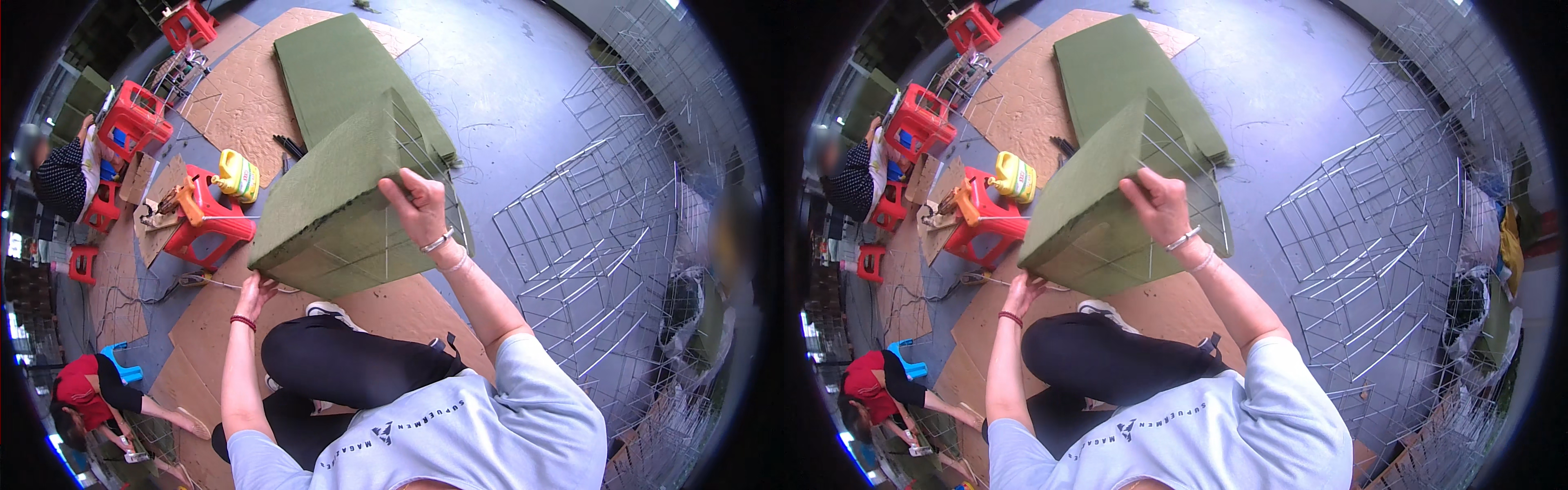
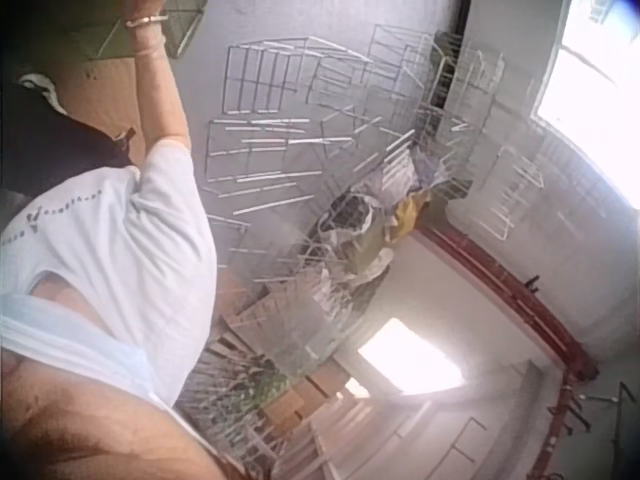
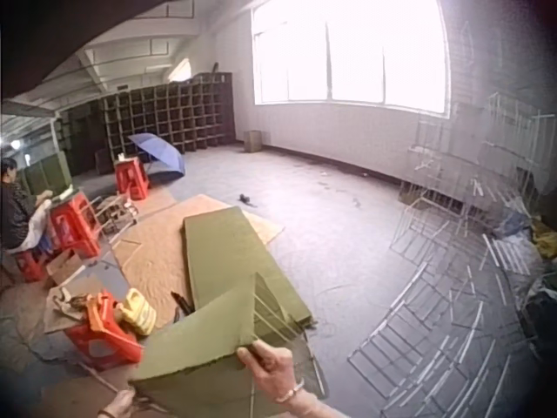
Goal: Assembling green fabric over a wire frame using a glue gun.
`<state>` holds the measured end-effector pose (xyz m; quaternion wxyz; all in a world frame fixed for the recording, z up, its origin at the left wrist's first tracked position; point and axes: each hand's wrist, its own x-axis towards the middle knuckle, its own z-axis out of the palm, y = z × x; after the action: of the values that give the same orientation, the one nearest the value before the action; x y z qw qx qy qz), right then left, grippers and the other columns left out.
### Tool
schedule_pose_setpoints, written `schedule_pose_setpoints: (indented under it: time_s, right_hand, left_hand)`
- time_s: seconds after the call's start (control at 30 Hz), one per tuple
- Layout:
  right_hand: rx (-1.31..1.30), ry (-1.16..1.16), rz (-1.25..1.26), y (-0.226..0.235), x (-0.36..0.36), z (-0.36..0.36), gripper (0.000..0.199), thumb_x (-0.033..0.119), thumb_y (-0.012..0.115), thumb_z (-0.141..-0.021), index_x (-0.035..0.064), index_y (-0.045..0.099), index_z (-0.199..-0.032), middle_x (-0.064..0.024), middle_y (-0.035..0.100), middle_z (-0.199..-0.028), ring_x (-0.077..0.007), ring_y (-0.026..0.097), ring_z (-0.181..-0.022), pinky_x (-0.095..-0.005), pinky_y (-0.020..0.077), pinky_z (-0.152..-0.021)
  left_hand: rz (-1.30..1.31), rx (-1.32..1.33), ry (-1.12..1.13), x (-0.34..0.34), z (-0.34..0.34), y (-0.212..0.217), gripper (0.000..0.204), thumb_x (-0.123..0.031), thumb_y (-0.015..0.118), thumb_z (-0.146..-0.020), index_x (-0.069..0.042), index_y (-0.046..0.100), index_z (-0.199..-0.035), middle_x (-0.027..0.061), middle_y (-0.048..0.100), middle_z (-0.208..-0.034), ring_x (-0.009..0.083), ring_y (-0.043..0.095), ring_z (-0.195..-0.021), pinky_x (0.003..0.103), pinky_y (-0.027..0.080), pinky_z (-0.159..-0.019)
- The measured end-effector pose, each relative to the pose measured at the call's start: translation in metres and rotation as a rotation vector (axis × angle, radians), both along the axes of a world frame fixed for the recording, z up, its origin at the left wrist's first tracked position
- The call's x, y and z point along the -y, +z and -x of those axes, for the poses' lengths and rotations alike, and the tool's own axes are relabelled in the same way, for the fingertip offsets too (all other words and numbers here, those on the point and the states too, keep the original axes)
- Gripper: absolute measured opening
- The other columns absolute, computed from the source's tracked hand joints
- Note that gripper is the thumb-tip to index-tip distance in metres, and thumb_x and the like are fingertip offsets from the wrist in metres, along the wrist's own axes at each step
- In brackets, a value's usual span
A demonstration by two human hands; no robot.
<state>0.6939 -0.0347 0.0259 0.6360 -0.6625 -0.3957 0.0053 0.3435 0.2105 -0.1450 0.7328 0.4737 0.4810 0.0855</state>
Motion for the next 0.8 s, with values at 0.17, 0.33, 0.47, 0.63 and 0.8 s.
schedule_pose_setpoints:
  time_s: [0.17,0.33,0.47,0.63,0.8]
  right_hand:
    - [0.340,0.261,-0.001,0.046,-0.025,0.009,0.030,0.015,0.065,-0.081,0.0033,0.044,-0.065,-0.0149,0.046,-0.054,-0.0320,0.050,-0.048,-0.0392,0.0387,-0.045]
    - [0.602,0.496,-0.180,0.059,-0.030,0.057,0.033,0.009,0.068,-0.077,0.0066,0.039,-0.060,-0.0097,0.039,-0.050,-0.0270,0.045,-0.045,-0.0381,0.0342,-0.043]
    - [0.528,0.571,-0.214,0.059,-0.051,0.068,0.031,0.006,0.067,-0.075,0.0058,0.041,-0.060,-0.0080,0.035,-0.049,-0.0249,0.043,-0.042,-0.0377,0.0331,-0.042]
    - [0.535,0.591,-0.260,0.089,-0.067,0.076,0.040,-0.002,0.066,-0.071,0.0050,0.031,-0.053,-0.0068,0.027,-0.048,-0.0221,0.032,-0.039,-0.0346,0.0244,-0.040]
    - [0.551,0.776,-0.384,0.125,-0.091,0.138,0.030,0.003,0.066,-0.070,0.0065,0.041,-0.054,-0.0059,0.035,-0.045,-0.0229,0.039,-0.038,-0.0341,0.0313,-0.040]
  left_hand:
    - [0.177,-0.085,-0.172,0.030,-0.010,-0.009,0.037,-0.019,0.053,-0.091,-0.002,0.044,-0.123,0.0111,0.052,-0.122,0.0300,0.059,-0.103,0.043,0.047,-0.091]
    - [0.309,-0.226,-0.095,0.059,0.000,-0.051,0.039,-0.017,0.051,-0.092,-0.003,0.041,-0.127,0.0123,0.049,-0.125,0.0283,0.057,-0.107,0.042,0.047,-0.092]
    - [0.765,0.920,0.530,0.091,-0.009,-0.055,0.037,-0.009,0.042,-0.094,-0.008,0.039,-0.131,0.0099,0.044,-0.133,0.0177,0.050,-0.118,0.031,0.044,-0.096]
    - [0.410,0.439,0.571,0.080,0.049,-0.026,0.029,0.002,0.052,-0.086,0.010,0.046,-0.113,0.0201,0.055,-0.114,0.0349,0.054,-0.110,0.042,0.049,-0.094]
    - [0.014,0.690,0.770,0.128,0.136,0.029,0.027,0.006,0.045,-0.086,0.011,0.047,-0.113,0.0217,0.054,-0.118,0.0349,0.052,-0.114,0.046,0.041,-0.105]
